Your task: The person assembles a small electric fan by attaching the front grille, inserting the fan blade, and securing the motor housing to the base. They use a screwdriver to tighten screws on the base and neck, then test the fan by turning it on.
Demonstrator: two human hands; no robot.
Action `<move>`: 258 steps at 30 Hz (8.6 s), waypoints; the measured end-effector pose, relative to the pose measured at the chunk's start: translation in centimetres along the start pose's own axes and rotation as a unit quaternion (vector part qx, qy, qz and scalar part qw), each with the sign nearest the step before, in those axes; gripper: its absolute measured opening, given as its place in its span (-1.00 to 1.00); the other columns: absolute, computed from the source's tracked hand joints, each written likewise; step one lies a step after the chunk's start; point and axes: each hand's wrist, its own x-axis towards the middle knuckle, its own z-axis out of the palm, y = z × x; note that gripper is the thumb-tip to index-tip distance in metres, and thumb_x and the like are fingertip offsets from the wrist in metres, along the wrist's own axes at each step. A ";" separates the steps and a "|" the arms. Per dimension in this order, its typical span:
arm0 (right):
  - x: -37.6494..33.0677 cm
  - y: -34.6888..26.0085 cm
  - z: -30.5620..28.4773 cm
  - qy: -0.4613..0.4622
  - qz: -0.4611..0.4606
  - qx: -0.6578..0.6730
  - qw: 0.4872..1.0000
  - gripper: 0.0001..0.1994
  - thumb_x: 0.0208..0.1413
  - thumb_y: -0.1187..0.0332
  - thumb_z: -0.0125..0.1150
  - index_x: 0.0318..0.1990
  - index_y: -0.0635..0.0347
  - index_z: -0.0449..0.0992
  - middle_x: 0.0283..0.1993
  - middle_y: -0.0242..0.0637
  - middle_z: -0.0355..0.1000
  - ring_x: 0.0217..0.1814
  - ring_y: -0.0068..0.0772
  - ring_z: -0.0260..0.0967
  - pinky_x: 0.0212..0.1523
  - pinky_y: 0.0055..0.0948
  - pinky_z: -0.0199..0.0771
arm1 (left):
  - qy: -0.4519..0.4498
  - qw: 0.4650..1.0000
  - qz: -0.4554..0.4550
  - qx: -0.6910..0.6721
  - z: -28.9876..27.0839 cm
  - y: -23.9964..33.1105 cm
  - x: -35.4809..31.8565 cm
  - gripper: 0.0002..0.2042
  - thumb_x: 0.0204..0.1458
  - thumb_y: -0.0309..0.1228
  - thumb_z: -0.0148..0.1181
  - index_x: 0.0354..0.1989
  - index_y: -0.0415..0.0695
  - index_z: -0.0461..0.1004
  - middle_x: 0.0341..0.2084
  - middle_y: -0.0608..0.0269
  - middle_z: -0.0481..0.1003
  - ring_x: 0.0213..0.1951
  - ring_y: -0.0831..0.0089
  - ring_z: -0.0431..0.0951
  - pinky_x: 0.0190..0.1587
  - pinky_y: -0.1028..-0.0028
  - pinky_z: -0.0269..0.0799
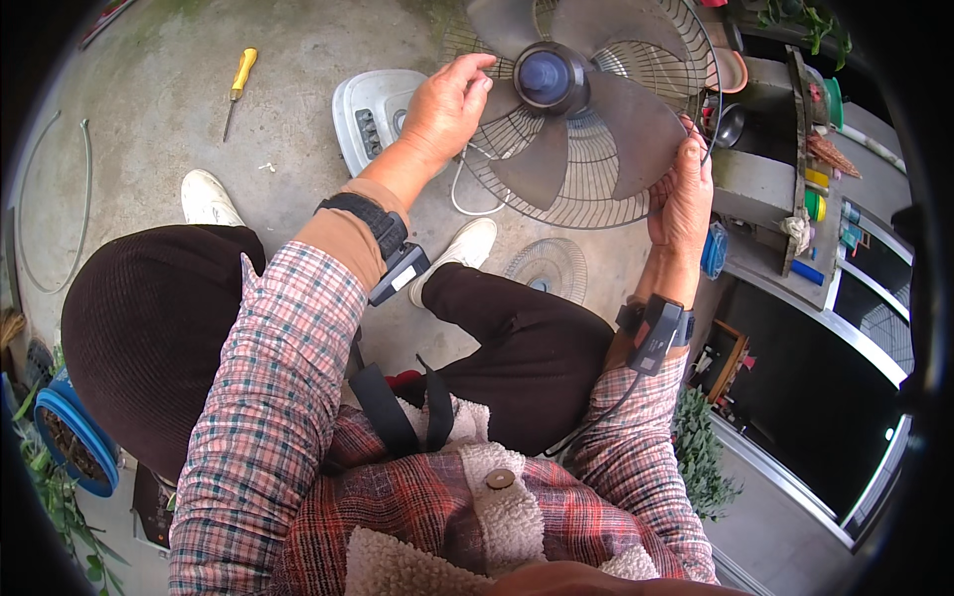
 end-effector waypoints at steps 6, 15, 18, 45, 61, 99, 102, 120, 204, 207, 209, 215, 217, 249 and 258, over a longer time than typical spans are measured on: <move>0.1 0.3 -0.1 0.002 -0.004 -0.008 1.000 -0.38 0.13 0.04 0.26 0.24 0.19 0.26 0.08 -0.30 0.37 0.01 -0.51 0.36 -0.04 -0.52 0.43 | 0.005 0.998 0.032 0.044 -0.2 1.8 0.0 -0.70 0.08 -0.31 0.20 0.00 -0.01 0.44 -0.32 0.22 0.53 -0.34 0.29 0.55 -0.27 0.36 0.49; -0.6 -0.9 0.8 0.001 0.012 -0.009 1.000 -0.38 0.08 0.12 0.34 0.22 0.22 0.27 0.07 -0.31 0.38 -0.06 -0.61 0.34 -0.21 -0.64 0.32 | -0.023 0.974 0.144 0.171 0.8 5.6 1.7 -0.66 0.04 -0.25 0.25 -0.06 -0.09 0.40 -0.24 0.09 0.51 -0.26 0.06 0.56 -0.25 0.24 0.50; -0.9 -1.1 0.9 0.004 0.001 -0.015 1.000 -0.39 0.08 0.14 0.34 0.21 0.21 0.28 -0.01 -0.36 0.40 -0.10 -0.64 0.33 -0.22 -0.65 0.31 | -0.008 0.971 0.166 0.174 1.0 5.4 1.7 -0.66 0.05 -0.21 0.22 -0.09 -0.11 0.35 -0.24 0.09 0.50 -0.29 0.01 0.56 -0.28 0.16 0.50; -1.3 -1.5 1.3 -0.033 -0.048 -0.042 0.997 -0.06 -0.13 0.15 0.51 0.32 0.35 0.05 0.11 -0.06 0.34 0.20 -0.23 0.29 0.18 -0.30 0.34 | -0.053 0.937 0.161 0.306 0.8 6.4 2.3 -0.68 0.11 -0.16 0.13 -0.10 -0.08 0.30 -0.24 0.09 0.53 -0.28 0.02 0.56 -0.30 0.14 0.48; -1.3 0.7 1.8 0.047 -0.113 -0.170 0.978 -0.22 -0.16 0.17 0.46 0.22 0.26 0.24 0.00 -0.05 0.47 0.04 -0.21 0.45 0.07 -0.31 0.43 | -0.004 0.876 0.256 0.410 0.9 5.1 3.2 -0.71 -0.03 -0.12 0.20 -0.45 -0.08 0.35 -0.48 0.16 0.42 -0.48 0.08 0.51 -0.45 0.20 0.45; -4.6 2.8 7.8 -0.064 -0.028 -0.385 0.920 -0.32 0.08 0.28 0.17 0.24 0.54 0.05 0.12 0.31 0.28 0.15 0.23 0.31 0.13 -0.06 0.35 | -0.033 0.899 0.195 0.391 1.1 6.3 1.7 -0.67 0.07 -0.04 0.13 -0.36 -0.07 0.34 -0.40 0.18 0.46 -0.40 0.08 0.54 -0.45 0.16 0.47; -3.9 3.4 7.8 -0.057 -0.038 -0.410 0.910 -0.46 0.10 0.36 0.09 0.16 0.54 0.11 -0.05 0.33 0.39 0.00 0.26 0.40 0.02 -0.02 0.41 | -0.019 0.893 0.217 0.393 1.1 6.0 1.7 -0.64 0.00 -0.02 0.20 -0.41 -0.07 0.35 -0.47 0.20 0.44 -0.45 0.15 0.54 -0.46 0.21 0.47; -4.2 3.7 9.1 -0.019 -0.032 -0.495 0.868 -0.61 0.00 0.50 0.07 0.02 0.43 0.25 -0.15 0.18 0.47 -0.15 0.17 0.48 -0.13 -0.04 0.49 | 0.018 0.913 0.167 0.371 1.6 4.7 1.2 -0.63 -0.03 0.01 0.16 -0.48 -0.08 0.38 -0.58 0.14 0.49 -0.53 0.11 0.54 -0.52 0.19 0.46; -4.6 3.5 9.1 -0.027 0.007 -0.498 0.867 -0.68 0.17 0.29 0.06 -0.12 0.43 0.27 -0.22 0.19 0.47 -0.17 0.19 0.48 -0.15 0.00 0.46 | -0.053 0.907 0.196 0.370 0.9 6.0 1.3 -0.64 -0.02 -0.01 0.18 -0.42 -0.08 0.39 -0.51 0.17 0.47 -0.48 0.14 0.54 -0.47 0.20 0.45; -4.5 3.6 8.7 -0.034 -0.008 -0.504 0.863 -0.68 0.16 0.29 0.06 -0.12 0.44 0.27 -0.27 0.19 0.47 -0.20 0.21 0.48 -0.16 0.01 0.47 | -0.029 0.856 0.367 0.362 0.0 5.0 2.2 -0.59 -0.16 0.04 0.27 -0.42 -0.04 0.36 -0.45 0.28 0.41 -0.46 0.29 0.51 -0.50 0.30 0.43; -4.5 3.7 9.0 -0.036 -0.012 -0.515 0.857 -0.68 0.16 0.29 0.06 -0.13 0.44 0.27 -0.29 0.18 0.48 -0.21 0.21 0.48 -0.17 0.01 0.47 | -0.010 0.826 0.437 0.356 -0.3 4.3 3.3 -0.59 -0.19 0.07 0.24 -0.47 -0.01 0.32 -0.49 0.34 0.34 -0.48 0.38 0.46 -0.53 0.37 0.41; -4.3 3.1 9.4 -0.039 0.001 -0.529 0.848 -0.68 0.16 0.29 0.07 -0.12 0.43 0.27 -0.28 0.17 0.48 -0.20 0.19 0.48 -0.17 0.00 0.47 | -0.021 0.819 0.451 0.354 -0.1 3.4 4.5 -0.63 -0.16 0.01 0.23 -0.57 0.00 0.30 -0.63 0.31 0.30 -0.62 0.34 0.44 -0.57 0.38 0.40; -4.2 2.9 9.5 -0.038 0.009 -0.533 0.845 -0.67 0.16 0.29 0.07 -0.12 0.43 0.26 -0.27 0.16 0.48 -0.20 0.18 0.49 -0.16 0.00 0.47 | -0.014 0.836 0.428 0.344 0.2 3.5 4.1 -0.65 -0.15 -0.03 0.22 -0.61 -0.01 0.29 -0.67 0.30 0.29 -0.67 0.31 0.43 -0.59 0.37 0.40; -2.2 5.0 6.0 -0.036 0.026 -0.471 0.881 -0.65 0.20 0.24 0.04 -0.09 0.42 0.27 -0.20 0.28 0.45 -0.10 0.29 0.43 -0.05 0.04 0.40 | -0.032 0.993 0.045 0.107 -1.8 0.5 2.5 -0.79 0.16 -0.22 0.07 -0.28 -0.11 0.45 -0.46 0.03 0.54 -0.36 0.02 0.55 -0.33 0.21 0.43; -2.1 5.1 6.1 -0.047 0.034 -0.466 0.883 -0.63 0.19 0.23 0.05 -0.08 0.42 0.26 -0.18 0.27 0.46 -0.09 0.26 0.44 -0.04 0.03 0.41 | -0.103 0.990 0.060 0.070 0.0 4.0 1.6 -0.71 0.06 -0.16 0.20 -0.21 -0.12 0.45 -0.41 0.13 0.55 -0.39 0.17 0.55 -0.30 0.29 0.46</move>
